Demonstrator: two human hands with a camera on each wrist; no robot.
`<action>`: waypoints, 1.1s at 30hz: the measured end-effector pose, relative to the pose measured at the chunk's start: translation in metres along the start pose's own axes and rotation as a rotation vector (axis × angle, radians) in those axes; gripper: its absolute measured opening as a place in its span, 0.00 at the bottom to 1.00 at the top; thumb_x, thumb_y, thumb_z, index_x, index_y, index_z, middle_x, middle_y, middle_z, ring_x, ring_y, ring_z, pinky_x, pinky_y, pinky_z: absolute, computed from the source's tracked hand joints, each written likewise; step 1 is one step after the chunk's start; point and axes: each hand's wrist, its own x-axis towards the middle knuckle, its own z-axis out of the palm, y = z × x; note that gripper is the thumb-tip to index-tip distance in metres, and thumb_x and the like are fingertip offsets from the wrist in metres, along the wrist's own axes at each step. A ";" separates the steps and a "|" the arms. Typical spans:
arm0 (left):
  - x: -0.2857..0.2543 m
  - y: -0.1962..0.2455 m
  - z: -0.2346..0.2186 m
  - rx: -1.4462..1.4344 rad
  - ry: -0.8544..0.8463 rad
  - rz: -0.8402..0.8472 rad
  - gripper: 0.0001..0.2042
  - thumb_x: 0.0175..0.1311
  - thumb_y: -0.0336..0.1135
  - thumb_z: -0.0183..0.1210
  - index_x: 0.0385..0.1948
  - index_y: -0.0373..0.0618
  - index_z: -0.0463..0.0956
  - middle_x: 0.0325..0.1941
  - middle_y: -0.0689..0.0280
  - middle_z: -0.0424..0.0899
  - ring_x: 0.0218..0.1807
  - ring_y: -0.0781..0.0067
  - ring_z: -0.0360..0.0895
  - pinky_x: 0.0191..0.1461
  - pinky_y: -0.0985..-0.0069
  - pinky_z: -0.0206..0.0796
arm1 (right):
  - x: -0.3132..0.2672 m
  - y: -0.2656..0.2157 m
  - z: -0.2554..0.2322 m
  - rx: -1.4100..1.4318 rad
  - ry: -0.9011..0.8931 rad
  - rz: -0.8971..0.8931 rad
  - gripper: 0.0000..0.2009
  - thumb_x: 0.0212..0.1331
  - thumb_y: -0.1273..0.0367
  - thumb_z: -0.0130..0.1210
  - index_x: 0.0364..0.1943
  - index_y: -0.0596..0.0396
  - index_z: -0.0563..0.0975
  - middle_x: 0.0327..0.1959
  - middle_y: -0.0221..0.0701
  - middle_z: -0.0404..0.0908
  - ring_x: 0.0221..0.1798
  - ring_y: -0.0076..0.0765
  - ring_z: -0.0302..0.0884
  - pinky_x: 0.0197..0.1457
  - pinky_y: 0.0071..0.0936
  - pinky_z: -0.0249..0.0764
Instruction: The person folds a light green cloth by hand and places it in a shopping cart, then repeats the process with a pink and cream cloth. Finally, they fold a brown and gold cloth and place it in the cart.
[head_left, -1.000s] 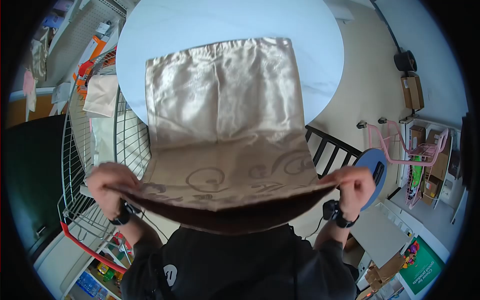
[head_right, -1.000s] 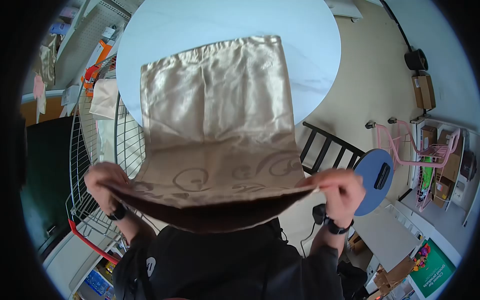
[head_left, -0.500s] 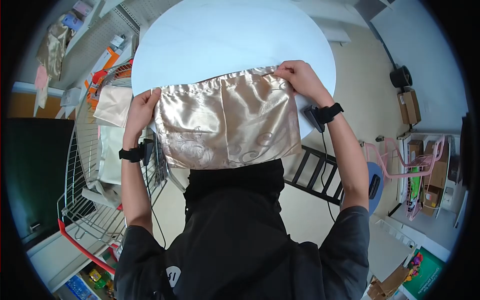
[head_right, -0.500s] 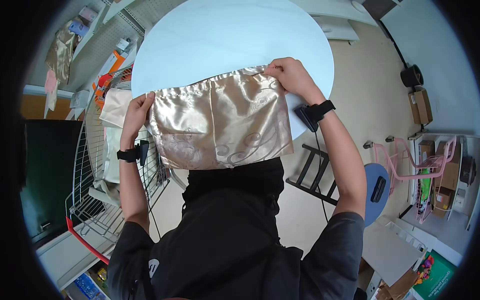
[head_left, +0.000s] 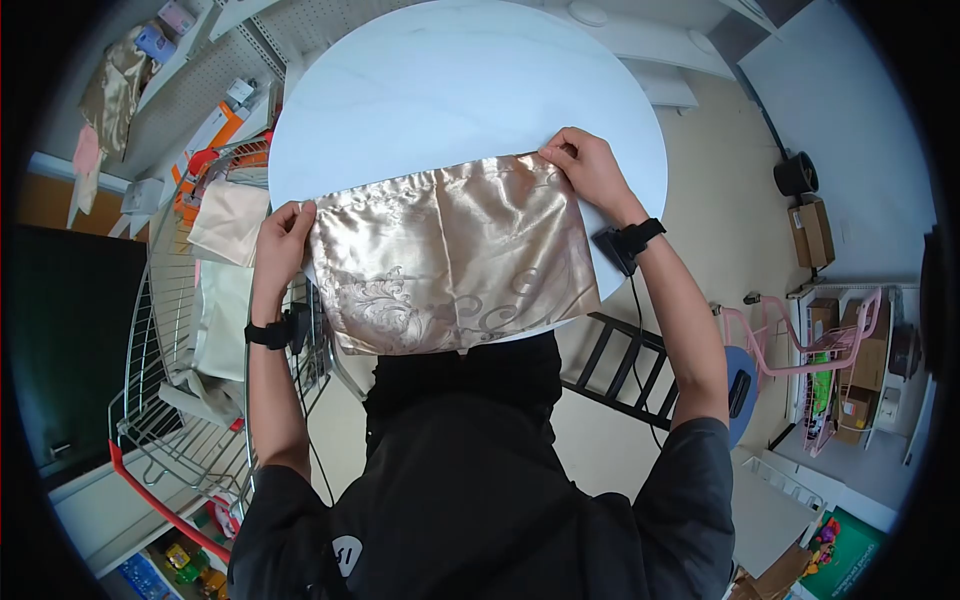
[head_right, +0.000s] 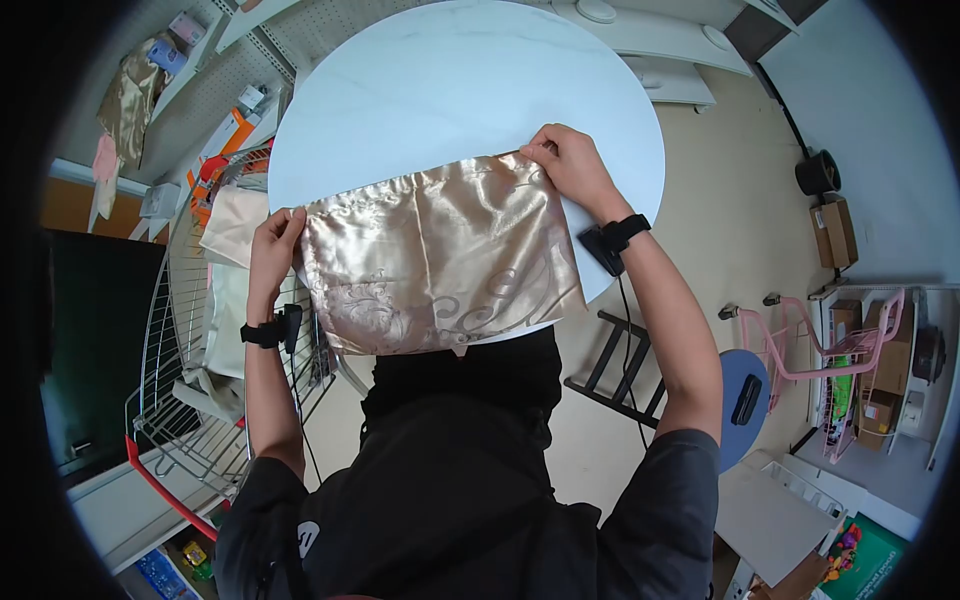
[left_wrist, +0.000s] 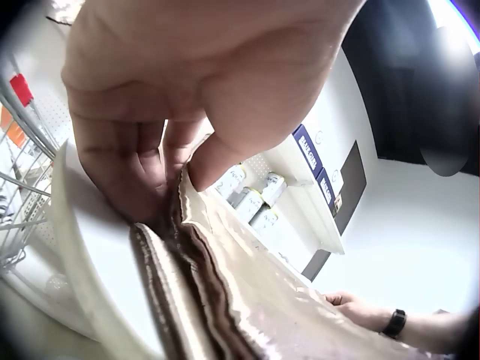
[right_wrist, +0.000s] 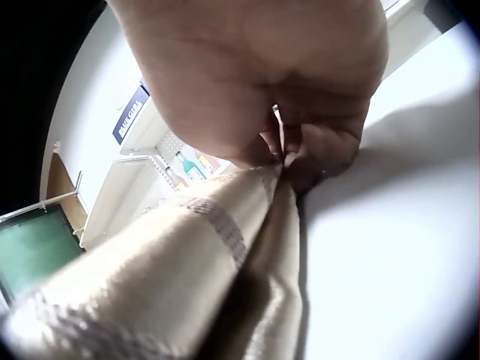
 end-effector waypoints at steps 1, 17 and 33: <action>0.000 0.000 0.001 0.052 0.022 0.010 0.21 0.81 0.45 0.61 0.30 0.34 0.80 0.22 0.75 0.73 0.29 0.84 0.63 0.34 0.76 0.60 | 0.002 -0.002 0.001 -0.059 0.007 -0.015 0.11 0.69 0.64 0.67 0.38 0.60 0.86 0.37 0.40 0.84 0.41 0.41 0.83 0.50 0.37 0.79; -0.022 0.033 0.007 0.457 0.274 0.277 0.14 0.80 0.37 0.57 0.52 0.39 0.88 0.38 0.48 0.86 0.39 0.47 0.85 0.46 0.60 0.75 | -0.003 -0.015 -0.002 -0.132 0.010 -0.184 0.06 0.69 0.68 0.66 0.43 0.54 0.87 0.45 0.35 0.83 0.42 0.40 0.82 0.52 0.35 0.80; -0.017 0.001 0.018 0.643 0.424 0.238 0.09 0.71 0.38 0.64 0.39 0.41 0.86 0.48 0.58 0.84 0.51 0.52 0.82 0.53 0.58 0.75 | 0.002 0.000 -0.006 -0.115 -0.042 -0.125 0.11 0.57 0.70 0.77 0.40 0.55 0.86 0.41 0.30 0.80 0.36 0.30 0.75 0.45 0.31 0.76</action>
